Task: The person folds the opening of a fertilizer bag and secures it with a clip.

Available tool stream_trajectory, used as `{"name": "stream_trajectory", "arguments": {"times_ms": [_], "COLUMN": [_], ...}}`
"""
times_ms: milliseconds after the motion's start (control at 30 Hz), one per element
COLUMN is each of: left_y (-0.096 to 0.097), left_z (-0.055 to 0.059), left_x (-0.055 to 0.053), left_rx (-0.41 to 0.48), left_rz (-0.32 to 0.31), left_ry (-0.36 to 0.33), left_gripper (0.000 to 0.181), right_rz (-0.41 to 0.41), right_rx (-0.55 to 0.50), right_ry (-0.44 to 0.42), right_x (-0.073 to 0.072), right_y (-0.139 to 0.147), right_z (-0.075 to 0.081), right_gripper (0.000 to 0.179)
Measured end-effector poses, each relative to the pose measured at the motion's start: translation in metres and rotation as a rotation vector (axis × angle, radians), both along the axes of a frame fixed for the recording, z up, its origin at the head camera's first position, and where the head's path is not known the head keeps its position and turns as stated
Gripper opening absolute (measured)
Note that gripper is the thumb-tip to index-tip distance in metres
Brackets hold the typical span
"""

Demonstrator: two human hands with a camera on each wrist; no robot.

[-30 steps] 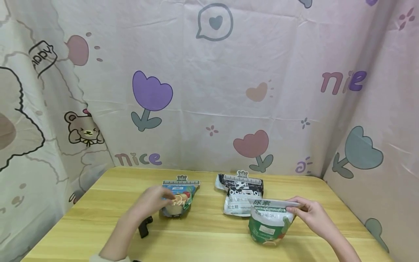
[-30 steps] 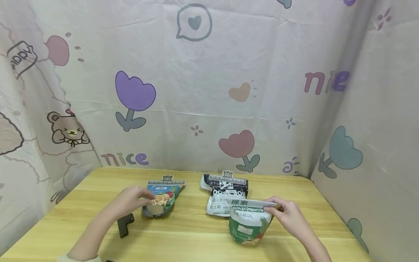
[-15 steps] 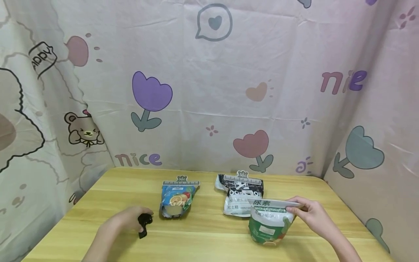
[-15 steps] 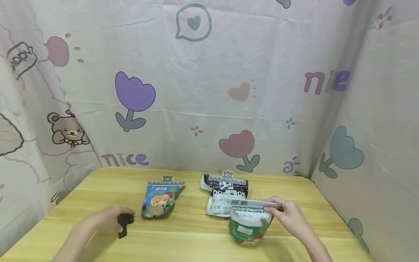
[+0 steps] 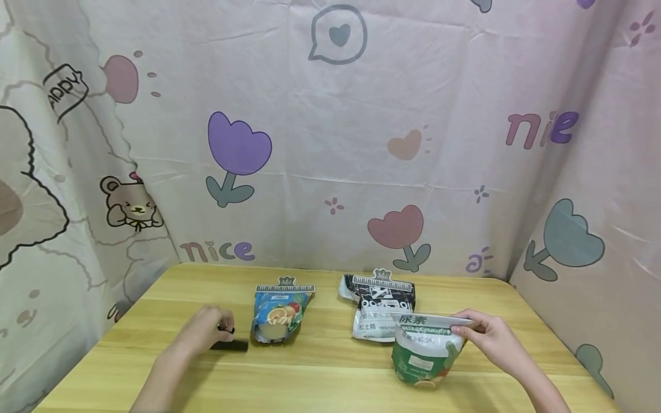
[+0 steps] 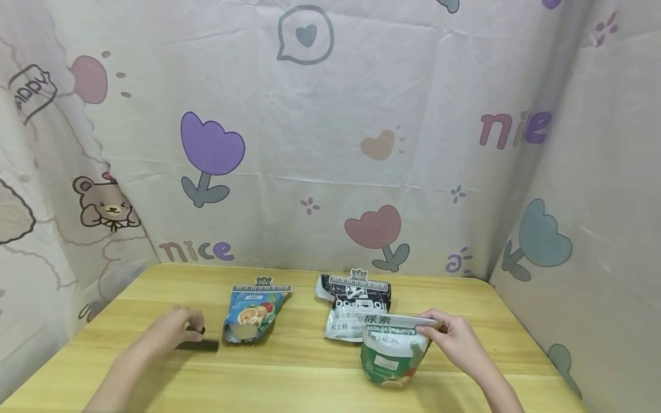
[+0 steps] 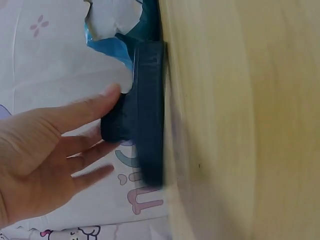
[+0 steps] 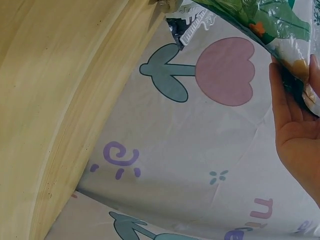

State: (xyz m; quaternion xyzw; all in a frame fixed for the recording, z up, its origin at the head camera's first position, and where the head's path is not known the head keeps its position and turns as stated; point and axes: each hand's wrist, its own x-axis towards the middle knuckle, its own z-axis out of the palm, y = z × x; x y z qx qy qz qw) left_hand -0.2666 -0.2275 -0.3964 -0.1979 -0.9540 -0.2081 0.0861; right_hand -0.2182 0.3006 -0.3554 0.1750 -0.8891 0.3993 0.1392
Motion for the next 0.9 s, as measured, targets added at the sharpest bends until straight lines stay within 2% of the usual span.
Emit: {"name": "stream_trajectory", "arguments": {"times_ms": [67, 133, 233, 433, 533, 667, 800, 900], "left_y": [-0.001, -0.001, -0.001, 0.000, 0.006, 0.021, 0.040, 0.053], "left_z": [0.001, 0.003, 0.005, 0.012, 0.021, 0.040, 0.057, 0.063], "left_x": [0.000, 0.001, 0.003, 0.007, 0.012, 0.019, 0.024, 0.026], "left_rx": [0.008, 0.015, 0.023, 0.074, 0.078, 0.089, 0.072, 0.066], "left_rz": [-0.004, 0.002, 0.014, -0.048, -0.026, 0.028, 0.018, -0.015], "left_ry": [0.040, 0.041, 0.010, -0.079, -0.114, -0.133, -0.079, -0.009], "left_gripper": [0.025, 0.027, 0.028, 0.026, 0.027, 0.027, 0.030, 0.024], "right_rz": [-0.009, -0.016, -0.020, -0.007, 0.002, -0.001, -0.006, -0.002], "right_rx": [0.000, -0.001, -0.002, -0.009, -0.009, -0.007, -0.003, -0.006], "right_ry": [-0.008, -0.016, -0.020, -0.004, -0.002, 0.000, 0.010, 0.011], "right_x": [0.000, 0.000, -0.001, -0.001, 0.000, 0.000, 0.000, 0.000], "right_y": [0.000, 0.000, -0.001, -0.001, 0.000, 0.000, 0.000, 0.000], "right_z": [0.000, 0.000, 0.000, -0.001, -0.001, -0.001, -0.001, -0.001], "right_gripper": [0.010, 0.010, 0.010, 0.010, 0.010, 0.010, 0.010, 0.010]}}
